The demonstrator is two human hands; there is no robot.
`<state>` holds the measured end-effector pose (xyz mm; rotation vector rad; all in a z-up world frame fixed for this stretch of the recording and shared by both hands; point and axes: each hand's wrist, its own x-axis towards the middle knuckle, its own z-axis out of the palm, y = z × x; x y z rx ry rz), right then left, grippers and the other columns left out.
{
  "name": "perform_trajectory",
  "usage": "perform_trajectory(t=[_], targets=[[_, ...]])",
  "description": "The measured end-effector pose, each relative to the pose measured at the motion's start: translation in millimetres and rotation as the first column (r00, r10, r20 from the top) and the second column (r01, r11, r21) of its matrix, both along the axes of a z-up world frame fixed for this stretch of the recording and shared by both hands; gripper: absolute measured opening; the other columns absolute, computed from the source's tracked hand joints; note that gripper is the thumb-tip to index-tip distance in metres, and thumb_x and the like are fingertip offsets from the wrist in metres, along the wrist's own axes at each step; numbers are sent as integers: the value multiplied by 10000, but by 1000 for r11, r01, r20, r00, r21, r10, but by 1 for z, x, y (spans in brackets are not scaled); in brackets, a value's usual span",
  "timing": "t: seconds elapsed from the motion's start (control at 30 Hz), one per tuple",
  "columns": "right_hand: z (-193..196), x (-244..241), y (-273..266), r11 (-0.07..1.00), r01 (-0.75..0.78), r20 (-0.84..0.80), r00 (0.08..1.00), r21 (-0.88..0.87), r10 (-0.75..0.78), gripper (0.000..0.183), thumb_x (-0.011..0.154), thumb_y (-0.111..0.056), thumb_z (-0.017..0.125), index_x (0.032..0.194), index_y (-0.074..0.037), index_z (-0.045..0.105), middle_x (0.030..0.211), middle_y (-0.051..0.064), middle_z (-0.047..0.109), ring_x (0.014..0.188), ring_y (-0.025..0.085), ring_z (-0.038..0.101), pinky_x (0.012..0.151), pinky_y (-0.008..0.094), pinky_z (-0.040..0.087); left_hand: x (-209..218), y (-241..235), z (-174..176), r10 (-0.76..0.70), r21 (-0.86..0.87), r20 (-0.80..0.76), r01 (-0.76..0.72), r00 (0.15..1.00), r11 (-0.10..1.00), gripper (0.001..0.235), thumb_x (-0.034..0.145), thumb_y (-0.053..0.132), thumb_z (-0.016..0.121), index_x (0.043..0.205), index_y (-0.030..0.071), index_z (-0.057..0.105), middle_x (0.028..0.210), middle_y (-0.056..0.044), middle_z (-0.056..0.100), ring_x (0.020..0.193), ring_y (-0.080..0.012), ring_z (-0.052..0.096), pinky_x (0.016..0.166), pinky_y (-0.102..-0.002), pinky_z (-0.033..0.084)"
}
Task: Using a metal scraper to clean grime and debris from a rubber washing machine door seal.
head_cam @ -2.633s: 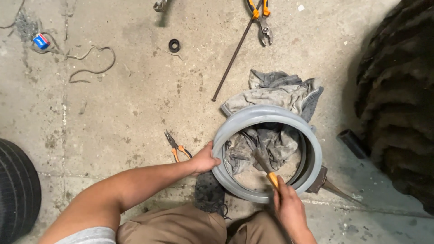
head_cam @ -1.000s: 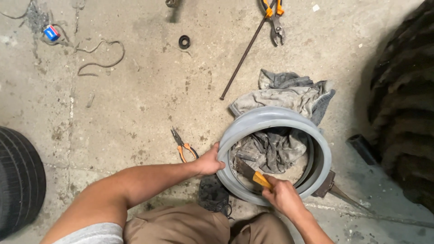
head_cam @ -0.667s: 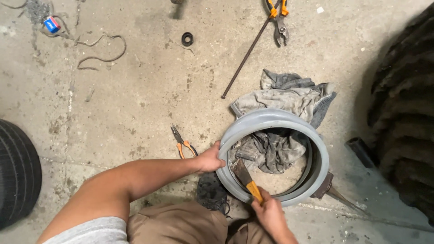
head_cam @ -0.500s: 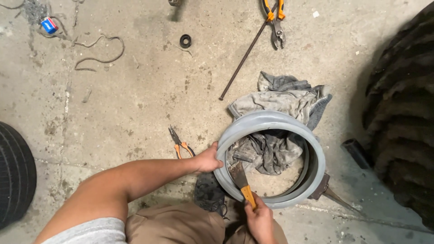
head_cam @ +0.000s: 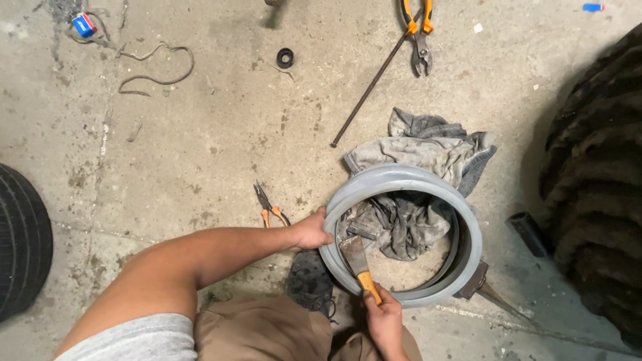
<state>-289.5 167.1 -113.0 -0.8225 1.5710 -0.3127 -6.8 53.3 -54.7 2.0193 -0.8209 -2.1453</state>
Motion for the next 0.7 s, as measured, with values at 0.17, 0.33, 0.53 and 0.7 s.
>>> perform_trajectory(t=[0.17, 0.33, 0.53, 0.7], targets=[[19, 8, -6, 981, 122, 77, 988, 154, -135, 359, 928, -54, 664, 1259, 63, 742, 690, 126, 691, 518, 160, 512, 471, 250, 375, 0, 3, -12, -40, -29, 32, 41, 999, 999, 788, 851, -30, 624, 1515, -39, 200, 1250, -221, 590, 1019, -324, 689, 859, -341, 634], [17, -1, 8, 995, -84, -160, 984, -60, 74, 400, 867, -107, 722, 1246, 23, 730, 586, 91, 675, 446, 132, 450, 451, 251, 411, 2, 0, -5, -1, -2, -2, 1, 1000, 1000, 786, 881, -62, 597, 1532, -51, 155, 1239, -245, 588, 989, -340, 716, 845, -313, 665], [29, 6, 0, 971, -218, -278, 942, -94, 185, 410, 850, -137, 731, 1242, -16, 725, 609, 99, 717, 423, 141, 463, 428, 278, 430, 4, 4, -9, 18, -19, -4, -18, 1000, 1000, 750, 858, -48, 591, 1504, -46, 210, 1263, -236, 596, 1018, -326, 710, 848, -320, 652], [3, -34, 12, 878, 417, 265, 841, 234, -471, 240, 954, -23, 597, 1133, 79, 719, 695, 157, 639, 429, 152, 379, 392, 277, 275, 13, 26, -71, 1, -361, -70, -26, 998, 932, 612, 723, 12, 646, 1326, -19, 545, 1083, -170, 694, 882, -268, 697, 758, -386, 624]])
